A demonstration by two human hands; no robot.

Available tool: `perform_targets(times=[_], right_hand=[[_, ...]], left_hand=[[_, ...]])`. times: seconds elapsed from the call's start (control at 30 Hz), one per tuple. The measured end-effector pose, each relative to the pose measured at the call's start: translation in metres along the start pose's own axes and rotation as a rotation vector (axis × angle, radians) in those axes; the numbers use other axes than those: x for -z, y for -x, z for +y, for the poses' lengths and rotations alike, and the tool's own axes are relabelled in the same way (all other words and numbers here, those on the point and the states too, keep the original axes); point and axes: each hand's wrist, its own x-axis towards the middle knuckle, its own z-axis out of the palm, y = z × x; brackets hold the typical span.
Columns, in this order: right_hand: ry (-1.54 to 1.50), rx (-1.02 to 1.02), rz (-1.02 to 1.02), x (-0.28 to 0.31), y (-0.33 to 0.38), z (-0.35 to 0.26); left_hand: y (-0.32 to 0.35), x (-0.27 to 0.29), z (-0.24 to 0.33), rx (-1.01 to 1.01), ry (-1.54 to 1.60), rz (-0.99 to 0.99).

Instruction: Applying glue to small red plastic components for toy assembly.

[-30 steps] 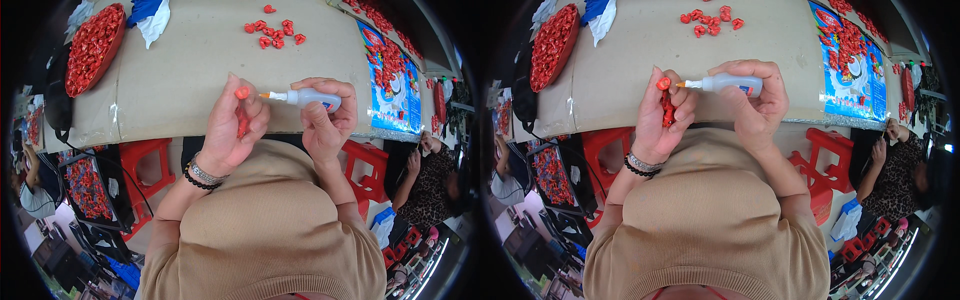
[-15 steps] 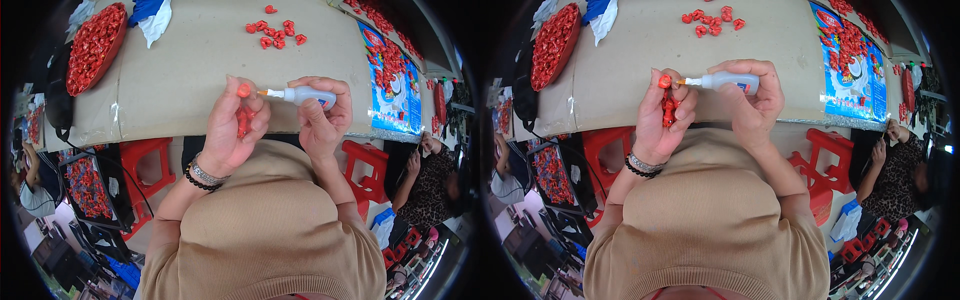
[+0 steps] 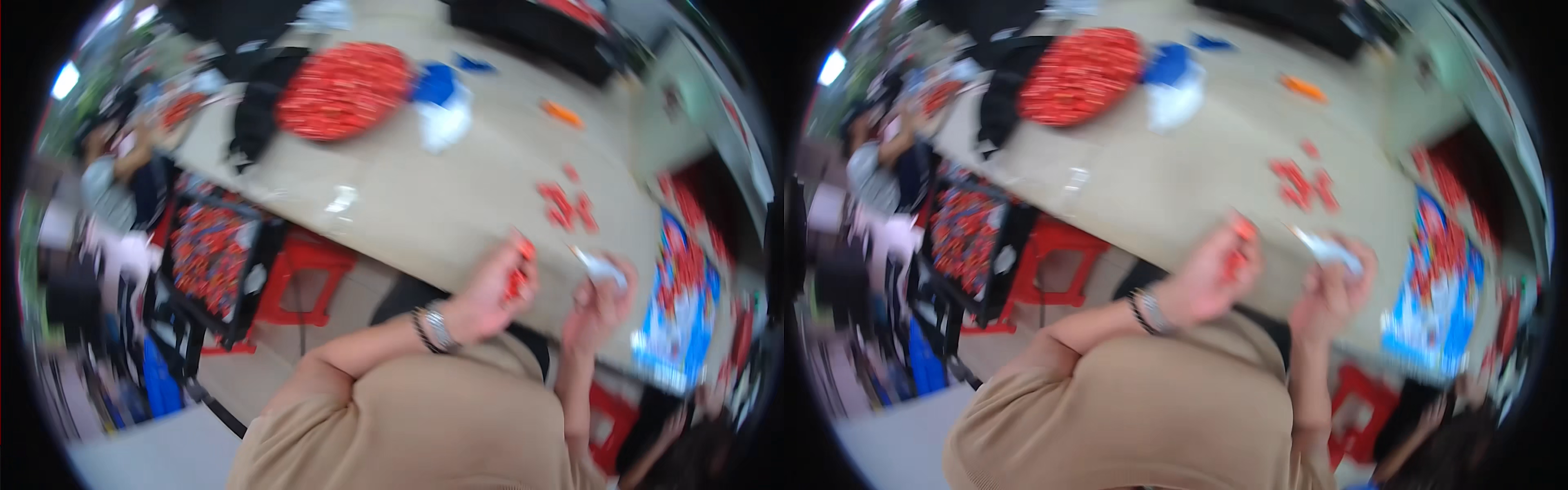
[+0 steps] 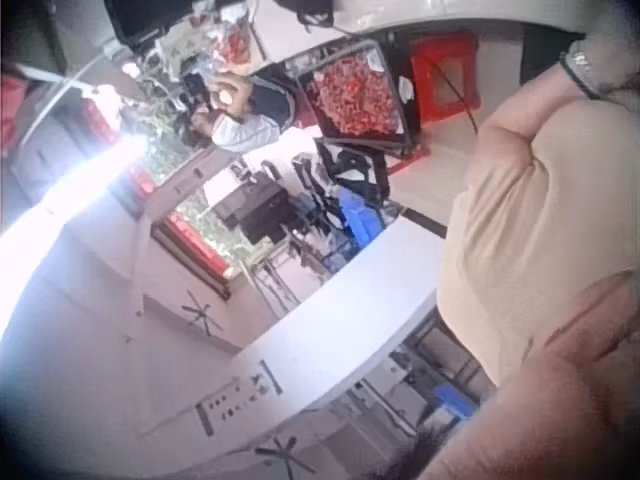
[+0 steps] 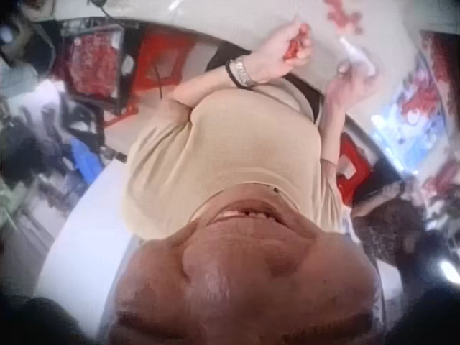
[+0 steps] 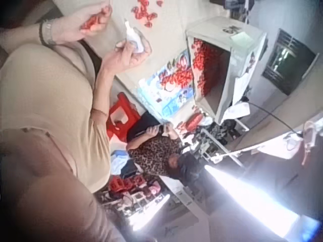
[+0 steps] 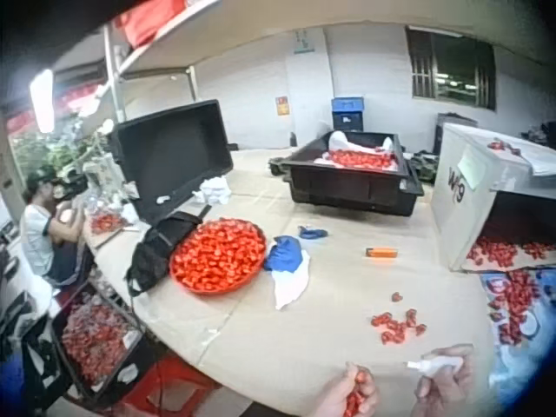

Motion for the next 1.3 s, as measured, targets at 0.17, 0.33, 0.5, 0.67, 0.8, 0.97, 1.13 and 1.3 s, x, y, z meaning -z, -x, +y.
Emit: perform_targets(times=[0.17, 0.33, 0.5, 0.67, 0.8, 0.97, 1.13, 1.3], right_hand=[[-0.019, -0.034, 0.028, -0.004, -0.009, 0.002], [-0.049, -0.031, 0.012, -0.005, -0.016, 0.008], [-0.073, -0.051, -0.024, -0.006, -0.018, 0.013], [-0.048, -0.072, -0.039, 0.004, -0.019, 0.022], [-0.075, -0.083, -0.012, 0.003, -0.015, 0.025], [-0.115, -0.120, 0.027, 0.006, -0.008, 0.033], [-0.111, -0.104, 0.016, 0.012, -0.007, 0.032], [-0.085, -0.116, 0.050, 0.010, -0.008, 0.031]], left_hand=[[0.000, -0.008, 0.003, -0.147, -0.087, -0.091], [-0.002, -0.007, 0.006, -0.123, -0.044, -0.169], [-0.010, -0.003, 0.006, -0.068, 0.002, -0.174], [-0.015, 0.004, 0.006, -0.015, 0.029, -0.199], [-0.018, 0.008, 0.007, -0.001, 0.026, -0.254], [-0.009, 0.016, 0.005, -0.016, -0.014, -0.299], [-0.009, 0.009, 0.018, -0.021, -0.051, -0.258], [-0.011, 0.013, 0.003, 0.025, -0.011, -0.206]])
